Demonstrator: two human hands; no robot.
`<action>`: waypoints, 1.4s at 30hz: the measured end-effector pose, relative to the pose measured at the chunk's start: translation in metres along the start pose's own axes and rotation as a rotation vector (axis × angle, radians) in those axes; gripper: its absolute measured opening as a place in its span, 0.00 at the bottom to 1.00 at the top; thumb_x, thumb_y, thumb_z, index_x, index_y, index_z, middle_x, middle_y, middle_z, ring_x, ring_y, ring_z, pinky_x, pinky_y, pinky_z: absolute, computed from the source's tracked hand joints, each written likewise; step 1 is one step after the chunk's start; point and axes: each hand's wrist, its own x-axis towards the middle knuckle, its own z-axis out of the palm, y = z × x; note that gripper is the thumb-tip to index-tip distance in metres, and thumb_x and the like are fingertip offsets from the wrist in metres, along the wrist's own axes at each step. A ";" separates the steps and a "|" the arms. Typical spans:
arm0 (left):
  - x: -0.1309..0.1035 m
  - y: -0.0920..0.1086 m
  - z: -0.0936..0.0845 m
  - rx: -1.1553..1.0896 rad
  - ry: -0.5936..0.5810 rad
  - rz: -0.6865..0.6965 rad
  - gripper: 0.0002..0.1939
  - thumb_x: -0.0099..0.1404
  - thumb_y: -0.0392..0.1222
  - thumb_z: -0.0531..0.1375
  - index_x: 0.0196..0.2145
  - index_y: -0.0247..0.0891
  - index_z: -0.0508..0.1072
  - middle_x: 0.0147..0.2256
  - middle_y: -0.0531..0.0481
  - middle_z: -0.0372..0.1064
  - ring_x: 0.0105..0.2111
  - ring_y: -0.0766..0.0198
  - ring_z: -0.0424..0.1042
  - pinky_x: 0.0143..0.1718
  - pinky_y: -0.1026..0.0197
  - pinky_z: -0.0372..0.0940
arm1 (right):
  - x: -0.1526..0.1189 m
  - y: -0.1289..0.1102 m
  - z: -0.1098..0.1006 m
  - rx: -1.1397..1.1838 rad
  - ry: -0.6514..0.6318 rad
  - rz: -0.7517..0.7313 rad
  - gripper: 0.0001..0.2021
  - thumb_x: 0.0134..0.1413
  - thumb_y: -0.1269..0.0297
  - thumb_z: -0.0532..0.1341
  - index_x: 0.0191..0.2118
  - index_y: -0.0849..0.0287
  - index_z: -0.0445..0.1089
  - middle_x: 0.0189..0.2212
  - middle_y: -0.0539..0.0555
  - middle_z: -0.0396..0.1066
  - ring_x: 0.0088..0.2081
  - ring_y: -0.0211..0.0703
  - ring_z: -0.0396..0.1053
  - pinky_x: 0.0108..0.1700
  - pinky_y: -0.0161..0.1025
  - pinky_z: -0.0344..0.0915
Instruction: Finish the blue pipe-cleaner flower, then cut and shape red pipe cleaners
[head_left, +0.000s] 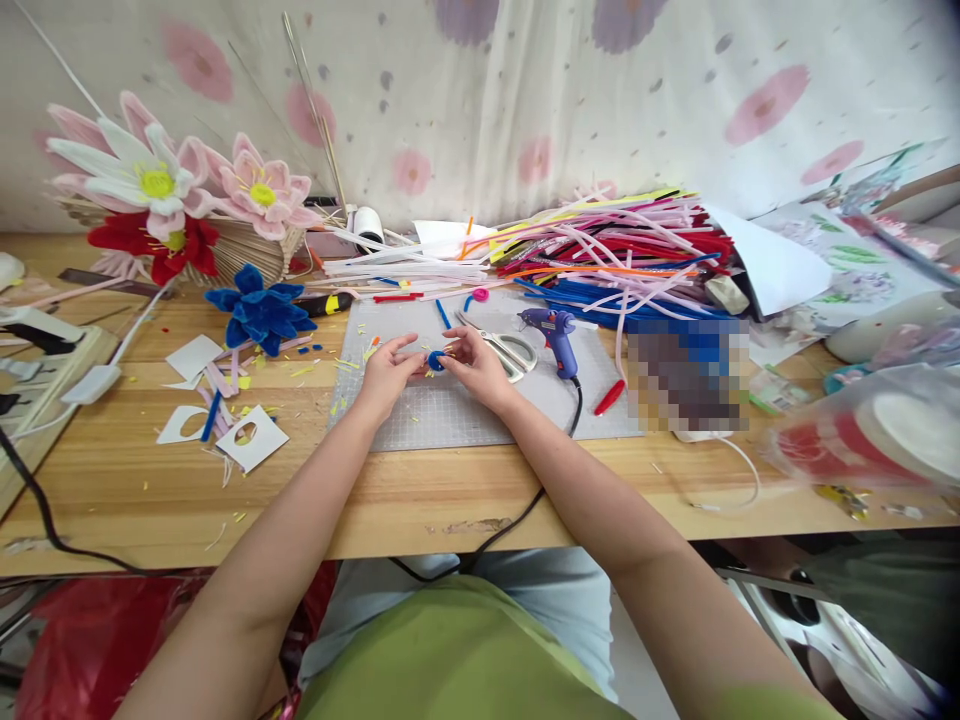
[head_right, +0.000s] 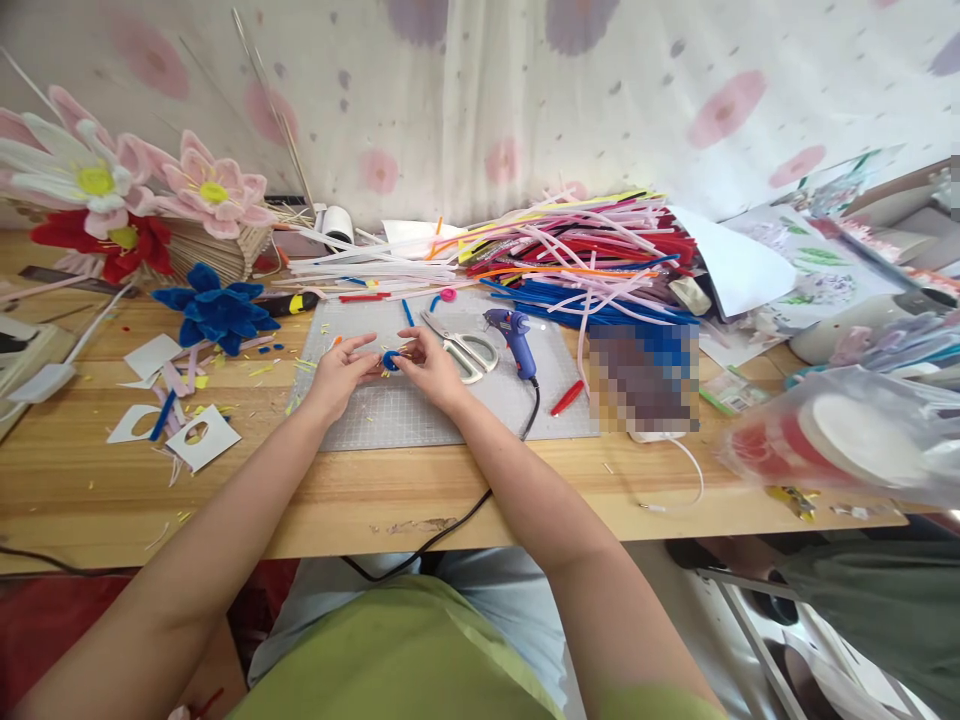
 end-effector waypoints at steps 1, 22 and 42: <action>-0.001 0.000 0.001 -0.003 -0.004 -0.006 0.22 0.50 0.38 0.65 0.45 0.35 0.70 0.25 0.51 0.72 0.24 0.65 0.72 0.34 0.58 0.70 | 0.001 0.002 0.000 0.029 0.004 0.018 0.19 0.46 0.59 0.62 0.44 0.56 0.59 0.29 0.48 0.68 0.32 0.38 0.68 0.39 0.39 0.64; -0.002 -0.004 0.006 0.019 -0.002 0.096 0.31 0.41 0.39 0.69 0.44 0.36 0.66 0.26 0.54 0.72 0.26 0.68 0.71 0.34 0.62 0.66 | 0.002 0.003 0.004 0.170 0.107 0.126 0.22 0.42 0.54 0.65 0.40 0.55 0.58 0.24 0.44 0.65 0.27 0.34 0.64 0.33 0.35 0.61; -0.001 -0.002 -0.001 -0.024 0.108 0.089 0.27 0.41 0.36 0.69 0.38 0.37 0.62 0.23 0.57 0.71 0.22 0.69 0.69 0.31 0.63 0.65 | -0.001 0.001 0.009 0.157 -0.025 0.128 0.22 0.43 0.53 0.65 0.41 0.55 0.56 0.27 0.45 0.68 0.28 0.35 0.68 0.33 0.37 0.65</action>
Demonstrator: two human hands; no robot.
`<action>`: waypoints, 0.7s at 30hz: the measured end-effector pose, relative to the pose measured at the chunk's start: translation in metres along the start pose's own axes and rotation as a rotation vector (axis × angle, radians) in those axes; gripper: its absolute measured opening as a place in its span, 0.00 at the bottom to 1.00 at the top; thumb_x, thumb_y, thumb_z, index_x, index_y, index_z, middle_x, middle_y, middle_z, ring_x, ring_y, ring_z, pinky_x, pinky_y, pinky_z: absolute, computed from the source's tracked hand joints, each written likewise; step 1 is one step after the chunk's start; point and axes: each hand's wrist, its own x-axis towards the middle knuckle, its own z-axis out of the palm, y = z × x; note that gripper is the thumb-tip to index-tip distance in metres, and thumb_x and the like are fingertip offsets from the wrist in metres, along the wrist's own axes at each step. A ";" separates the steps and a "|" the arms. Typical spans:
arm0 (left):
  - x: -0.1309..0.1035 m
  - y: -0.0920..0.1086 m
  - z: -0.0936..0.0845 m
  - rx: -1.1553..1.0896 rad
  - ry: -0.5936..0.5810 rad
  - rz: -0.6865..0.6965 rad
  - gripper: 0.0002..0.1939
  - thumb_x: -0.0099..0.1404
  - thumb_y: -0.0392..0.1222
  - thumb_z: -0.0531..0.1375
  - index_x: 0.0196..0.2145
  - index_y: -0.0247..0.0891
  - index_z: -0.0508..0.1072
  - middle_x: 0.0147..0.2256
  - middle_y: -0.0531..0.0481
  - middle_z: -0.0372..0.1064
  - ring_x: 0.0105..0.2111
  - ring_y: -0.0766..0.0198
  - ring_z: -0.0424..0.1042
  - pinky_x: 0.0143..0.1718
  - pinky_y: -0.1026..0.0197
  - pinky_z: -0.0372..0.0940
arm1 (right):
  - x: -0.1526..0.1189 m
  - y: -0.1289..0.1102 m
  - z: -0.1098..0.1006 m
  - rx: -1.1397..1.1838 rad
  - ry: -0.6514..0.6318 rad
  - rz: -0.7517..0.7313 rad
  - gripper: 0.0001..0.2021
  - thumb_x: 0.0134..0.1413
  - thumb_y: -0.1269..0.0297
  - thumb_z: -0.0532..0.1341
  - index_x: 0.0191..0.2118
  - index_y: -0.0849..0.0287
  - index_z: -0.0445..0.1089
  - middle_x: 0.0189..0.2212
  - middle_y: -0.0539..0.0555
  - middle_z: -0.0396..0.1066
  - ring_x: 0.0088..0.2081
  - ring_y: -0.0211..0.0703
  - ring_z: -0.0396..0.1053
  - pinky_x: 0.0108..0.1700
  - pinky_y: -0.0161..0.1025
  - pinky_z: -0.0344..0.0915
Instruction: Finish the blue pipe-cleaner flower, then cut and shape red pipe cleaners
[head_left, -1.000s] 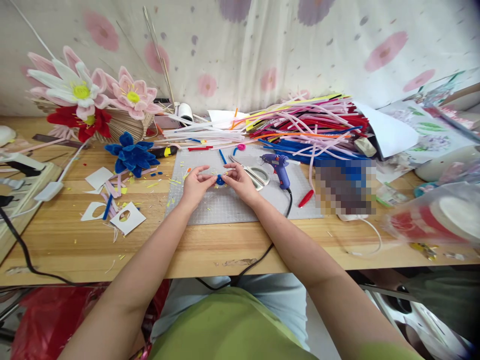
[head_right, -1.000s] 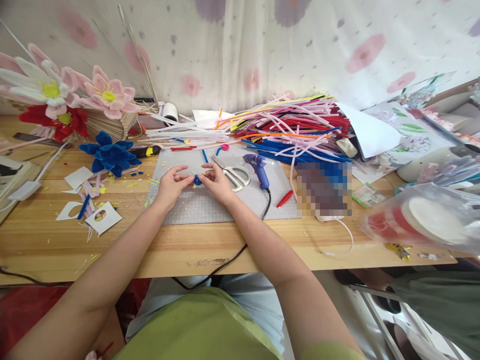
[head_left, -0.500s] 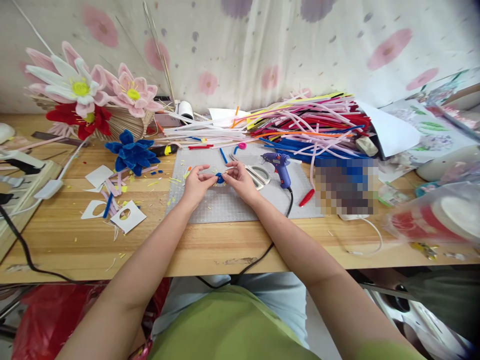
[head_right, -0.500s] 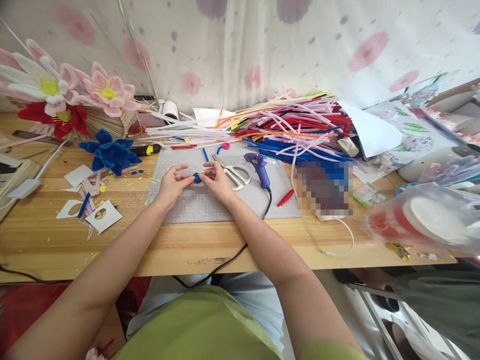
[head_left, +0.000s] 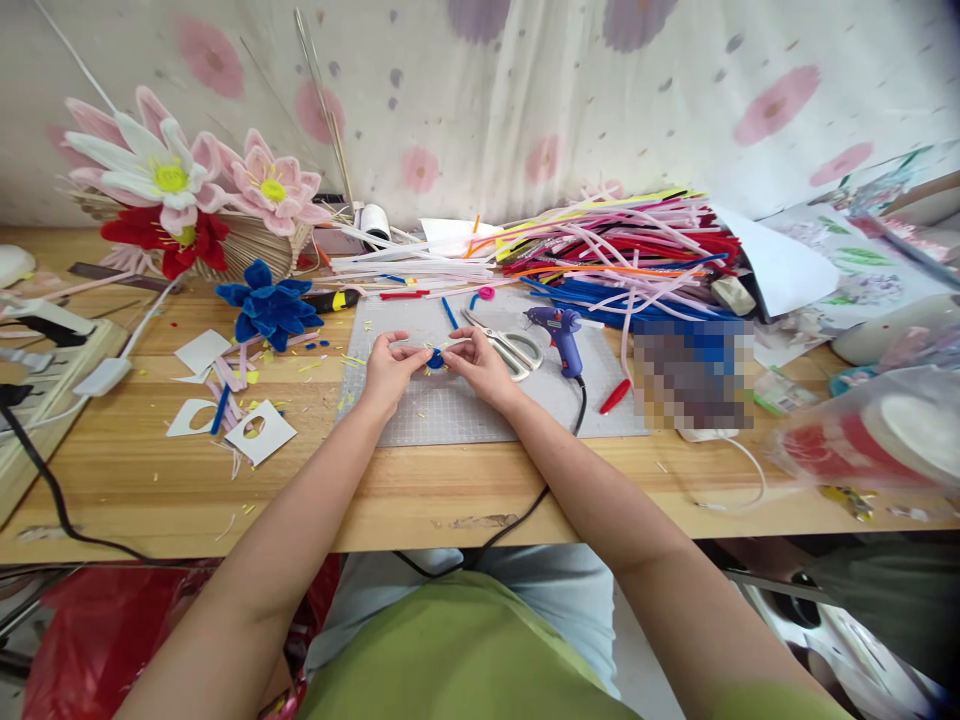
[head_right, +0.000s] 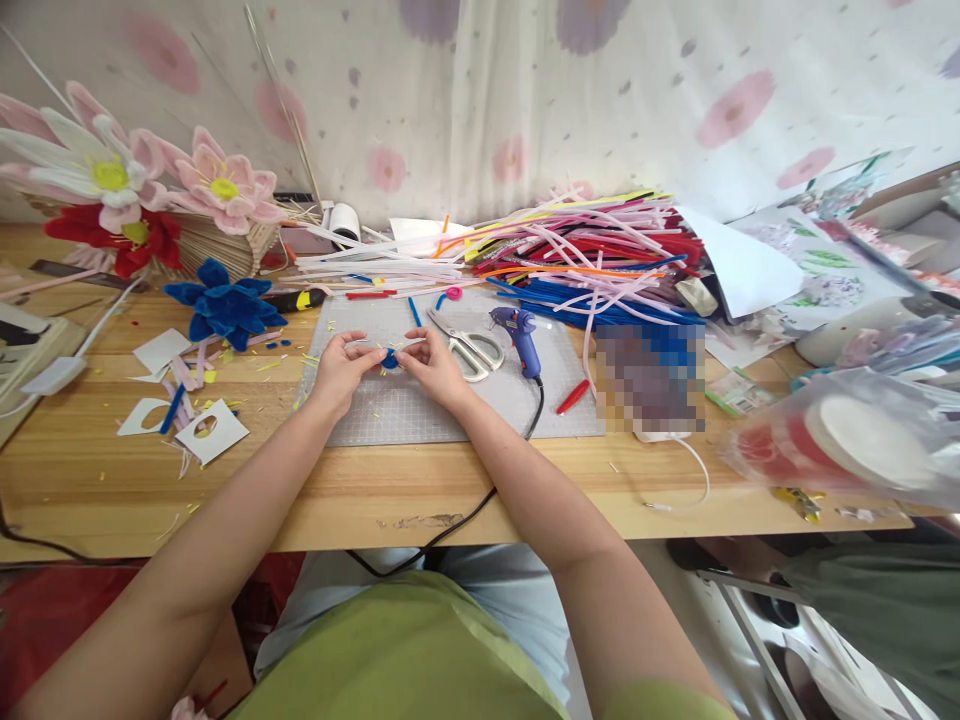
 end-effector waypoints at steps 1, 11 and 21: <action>0.000 0.000 0.000 -0.007 0.007 -0.005 0.27 0.41 0.36 0.69 0.38 0.37 0.61 0.23 0.57 0.71 0.22 0.70 0.69 0.31 0.63 0.65 | 0.000 0.000 0.000 0.003 -0.013 0.012 0.23 0.41 0.54 0.66 0.40 0.55 0.56 0.27 0.45 0.68 0.28 0.35 0.69 0.32 0.37 0.64; 0.000 0.000 0.000 -0.027 -0.018 0.022 0.30 0.40 0.37 0.70 0.39 0.37 0.62 0.24 0.57 0.72 0.25 0.68 0.73 0.34 0.62 0.66 | 0.000 0.004 0.000 -0.027 -0.030 0.028 0.23 0.40 0.58 0.66 0.40 0.55 0.56 0.24 0.42 0.67 0.25 0.34 0.67 0.29 0.35 0.62; -0.001 -0.001 0.002 0.006 -0.016 -0.015 0.31 0.41 0.34 0.69 0.42 0.38 0.59 0.27 0.56 0.72 0.27 0.66 0.74 0.36 0.60 0.67 | 0.001 0.004 0.001 0.001 0.010 0.027 0.21 0.39 0.58 0.66 0.38 0.54 0.55 0.23 0.43 0.67 0.26 0.36 0.69 0.31 0.37 0.64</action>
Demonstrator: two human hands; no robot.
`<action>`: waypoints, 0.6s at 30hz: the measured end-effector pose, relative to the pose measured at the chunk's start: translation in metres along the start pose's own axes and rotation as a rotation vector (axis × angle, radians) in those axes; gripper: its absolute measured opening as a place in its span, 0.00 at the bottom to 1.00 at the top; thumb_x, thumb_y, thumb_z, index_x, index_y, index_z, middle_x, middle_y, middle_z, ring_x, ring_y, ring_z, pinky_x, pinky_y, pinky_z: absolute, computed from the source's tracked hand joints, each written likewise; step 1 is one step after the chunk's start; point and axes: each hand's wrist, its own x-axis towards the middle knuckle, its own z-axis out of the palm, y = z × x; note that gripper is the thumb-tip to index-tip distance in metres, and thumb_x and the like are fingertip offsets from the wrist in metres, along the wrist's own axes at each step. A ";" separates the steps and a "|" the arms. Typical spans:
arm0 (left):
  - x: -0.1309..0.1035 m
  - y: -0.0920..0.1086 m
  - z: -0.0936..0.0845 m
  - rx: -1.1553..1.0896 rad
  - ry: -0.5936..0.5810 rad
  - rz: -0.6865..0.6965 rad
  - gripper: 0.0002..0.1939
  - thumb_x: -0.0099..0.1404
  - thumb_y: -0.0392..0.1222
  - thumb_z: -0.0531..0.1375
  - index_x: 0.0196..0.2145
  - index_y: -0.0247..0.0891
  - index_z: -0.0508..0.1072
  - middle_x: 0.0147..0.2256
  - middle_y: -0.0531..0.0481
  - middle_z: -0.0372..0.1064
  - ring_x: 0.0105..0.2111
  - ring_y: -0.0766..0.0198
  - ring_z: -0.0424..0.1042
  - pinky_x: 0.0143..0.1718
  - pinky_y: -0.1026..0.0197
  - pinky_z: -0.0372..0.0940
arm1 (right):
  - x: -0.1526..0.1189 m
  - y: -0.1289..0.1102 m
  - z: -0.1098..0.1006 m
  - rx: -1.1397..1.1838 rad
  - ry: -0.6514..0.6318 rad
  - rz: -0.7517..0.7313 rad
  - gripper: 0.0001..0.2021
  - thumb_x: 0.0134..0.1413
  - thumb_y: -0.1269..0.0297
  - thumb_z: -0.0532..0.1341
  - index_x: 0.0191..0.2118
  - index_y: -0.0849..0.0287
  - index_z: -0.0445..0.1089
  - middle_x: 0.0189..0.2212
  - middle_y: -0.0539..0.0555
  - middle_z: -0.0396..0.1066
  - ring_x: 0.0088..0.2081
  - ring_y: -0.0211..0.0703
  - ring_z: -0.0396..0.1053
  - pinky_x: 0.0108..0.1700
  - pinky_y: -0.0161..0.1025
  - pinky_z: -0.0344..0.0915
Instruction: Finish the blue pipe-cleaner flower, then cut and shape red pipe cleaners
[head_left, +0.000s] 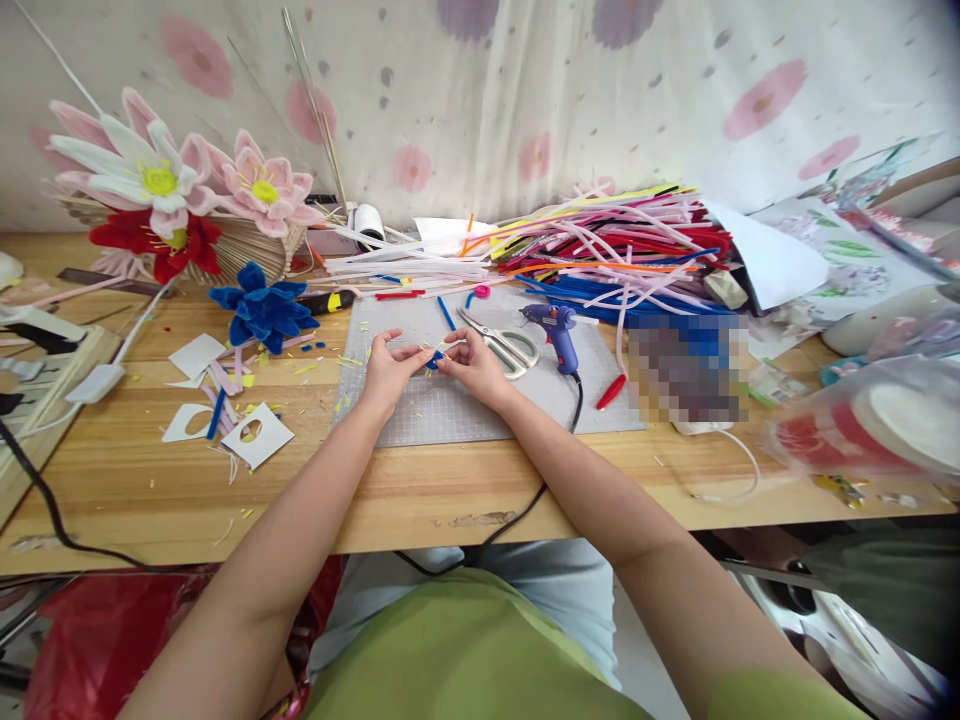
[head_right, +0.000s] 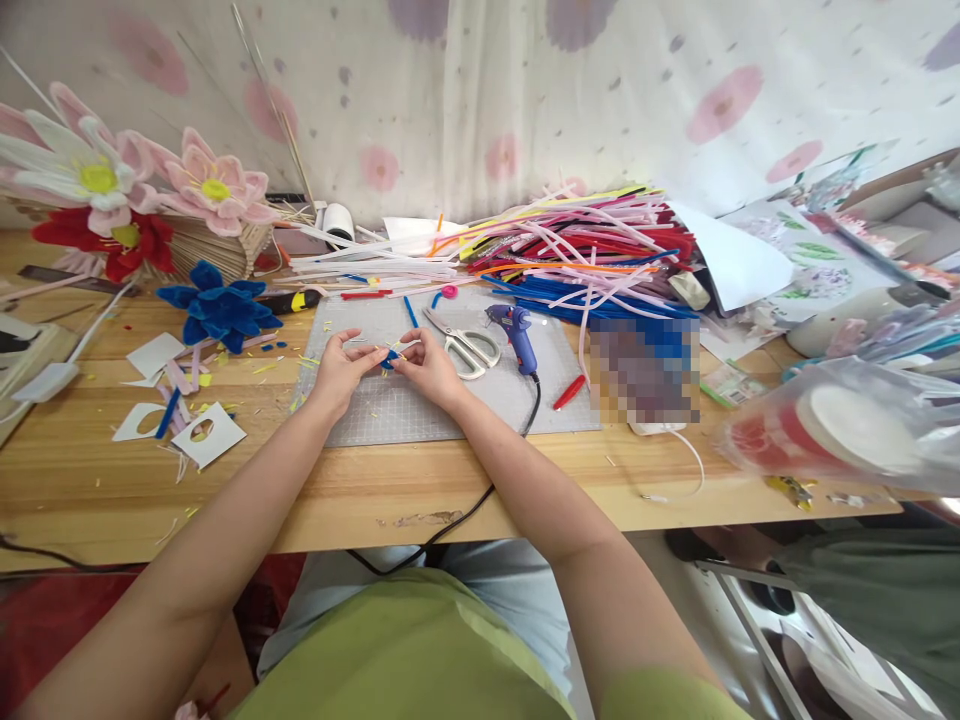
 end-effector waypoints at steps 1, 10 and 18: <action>0.000 0.000 0.000 0.003 -0.012 -0.004 0.32 0.41 0.34 0.69 0.43 0.38 0.59 0.27 0.55 0.73 0.28 0.66 0.74 0.35 0.60 0.67 | 0.000 0.000 0.000 0.003 0.004 -0.001 0.21 0.39 0.58 0.66 0.38 0.54 0.55 0.23 0.43 0.67 0.26 0.36 0.69 0.31 0.37 0.64; 0.001 0.003 -0.008 0.062 0.014 0.001 0.31 0.41 0.32 0.69 0.41 0.38 0.59 0.23 0.58 0.71 0.23 0.68 0.72 0.31 0.62 0.68 | -0.002 -0.002 -0.001 -0.025 -0.035 -0.013 0.21 0.40 0.60 0.66 0.40 0.54 0.57 0.26 0.44 0.68 0.28 0.35 0.69 0.33 0.37 0.65; 0.003 -0.004 -0.010 0.045 -0.096 -0.004 0.37 0.40 0.31 0.69 0.46 0.39 0.58 0.32 0.54 0.72 0.27 0.67 0.73 0.36 0.57 0.69 | 0.000 -0.001 -0.003 0.033 -0.001 -0.018 0.24 0.39 0.55 0.67 0.39 0.54 0.56 0.26 0.44 0.68 0.27 0.35 0.69 0.33 0.37 0.65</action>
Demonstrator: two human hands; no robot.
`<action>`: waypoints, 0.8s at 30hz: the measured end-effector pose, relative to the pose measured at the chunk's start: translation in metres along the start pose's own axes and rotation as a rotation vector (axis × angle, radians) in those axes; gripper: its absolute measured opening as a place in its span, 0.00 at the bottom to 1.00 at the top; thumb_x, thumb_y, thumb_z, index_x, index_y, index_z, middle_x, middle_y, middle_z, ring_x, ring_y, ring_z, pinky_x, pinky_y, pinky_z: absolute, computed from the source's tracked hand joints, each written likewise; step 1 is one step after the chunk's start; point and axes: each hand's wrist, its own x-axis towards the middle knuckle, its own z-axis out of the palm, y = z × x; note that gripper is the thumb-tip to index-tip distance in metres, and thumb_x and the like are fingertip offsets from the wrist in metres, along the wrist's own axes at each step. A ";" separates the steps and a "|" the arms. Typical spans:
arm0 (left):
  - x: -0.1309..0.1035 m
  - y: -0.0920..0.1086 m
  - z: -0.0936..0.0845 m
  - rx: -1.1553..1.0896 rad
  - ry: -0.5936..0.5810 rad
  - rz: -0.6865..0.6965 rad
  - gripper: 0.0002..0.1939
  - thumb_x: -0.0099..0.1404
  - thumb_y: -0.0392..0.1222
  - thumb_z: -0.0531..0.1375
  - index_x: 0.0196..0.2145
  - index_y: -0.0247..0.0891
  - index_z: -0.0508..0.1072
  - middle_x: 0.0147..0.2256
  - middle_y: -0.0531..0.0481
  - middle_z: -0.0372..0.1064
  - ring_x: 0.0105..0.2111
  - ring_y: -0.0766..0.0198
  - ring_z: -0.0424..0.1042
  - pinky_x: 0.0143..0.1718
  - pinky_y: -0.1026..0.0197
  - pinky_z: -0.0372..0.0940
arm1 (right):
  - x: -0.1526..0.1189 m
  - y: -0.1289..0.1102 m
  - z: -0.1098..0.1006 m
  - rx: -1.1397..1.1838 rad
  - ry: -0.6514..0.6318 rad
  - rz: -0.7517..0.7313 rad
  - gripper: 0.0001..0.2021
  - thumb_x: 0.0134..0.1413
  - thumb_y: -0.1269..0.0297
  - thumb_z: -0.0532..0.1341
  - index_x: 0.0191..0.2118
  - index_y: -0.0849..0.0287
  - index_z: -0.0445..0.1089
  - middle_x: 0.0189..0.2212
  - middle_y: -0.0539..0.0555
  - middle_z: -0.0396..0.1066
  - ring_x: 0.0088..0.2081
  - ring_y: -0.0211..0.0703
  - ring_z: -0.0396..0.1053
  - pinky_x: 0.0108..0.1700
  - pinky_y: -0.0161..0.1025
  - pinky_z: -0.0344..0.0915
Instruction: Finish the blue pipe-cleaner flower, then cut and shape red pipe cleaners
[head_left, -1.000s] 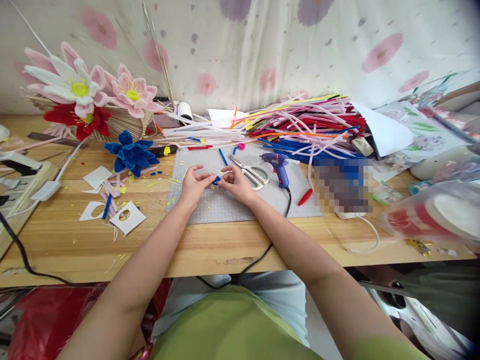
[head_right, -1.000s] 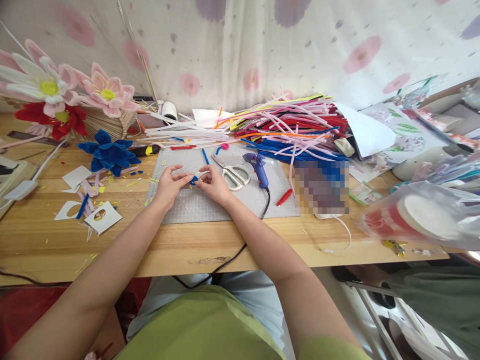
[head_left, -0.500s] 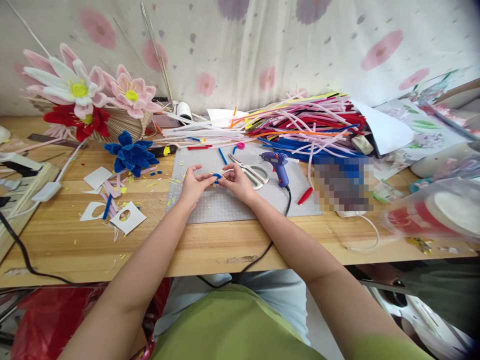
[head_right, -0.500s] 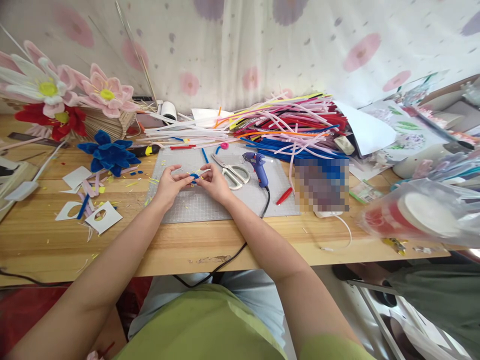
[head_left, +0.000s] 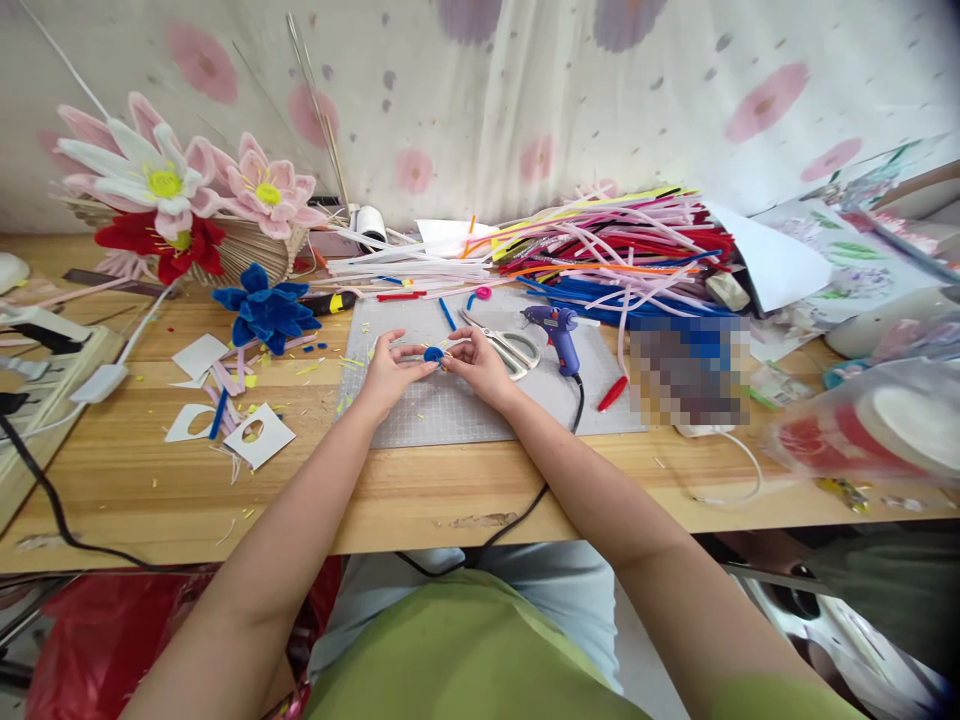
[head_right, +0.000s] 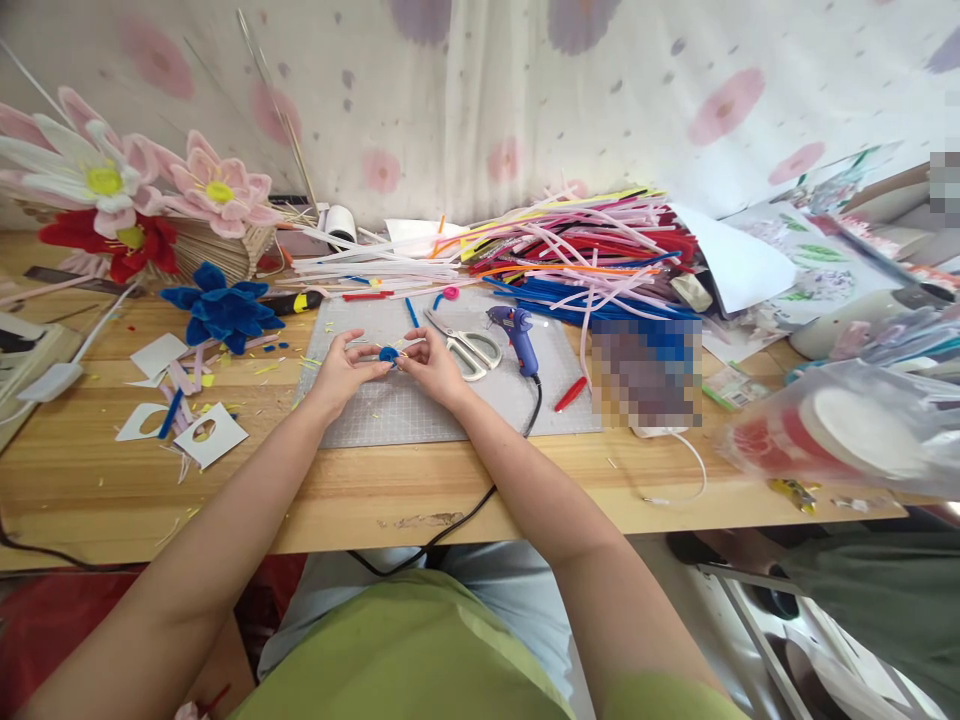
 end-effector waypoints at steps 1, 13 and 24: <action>0.000 0.000 0.000 0.001 -0.003 -0.014 0.36 0.40 0.31 0.69 0.46 0.38 0.59 0.31 0.54 0.72 0.27 0.67 0.73 0.36 0.57 0.69 | 0.000 0.000 0.000 -0.004 -0.002 -0.004 0.23 0.39 0.56 0.67 0.39 0.54 0.56 0.26 0.44 0.68 0.27 0.35 0.68 0.33 0.37 0.65; 0.001 0.004 -0.006 -0.120 0.064 -0.040 0.32 0.43 0.30 0.67 0.45 0.38 0.59 0.27 0.56 0.70 0.29 0.67 0.72 0.38 0.58 0.69 | -0.003 -0.006 -0.010 -0.104 0.037 -0.046 0.12 0.37 0.70 0.53 0.34 0.55 0.59 0.22 0.44 0.63 0.26 0.36 0.63 0.33 0.38 0.62; 0.007 -0.003 -0.016 -0.022 -0.055 0.112 0.41 0.43 0.34 0.68 0.54 0.40 0.55 0.37 0.48 0.74 0.29 0.68 0.73 0.35 0.61 0.68 | -0.002 -0.003 -0.007 -0.221 0.056 -0.036 0.07 0.49 0.67 0.53 0.37 0.56 0.59 0.27 0.46 0.61 0.24 0.32 0.62 0.31 0.36 0.61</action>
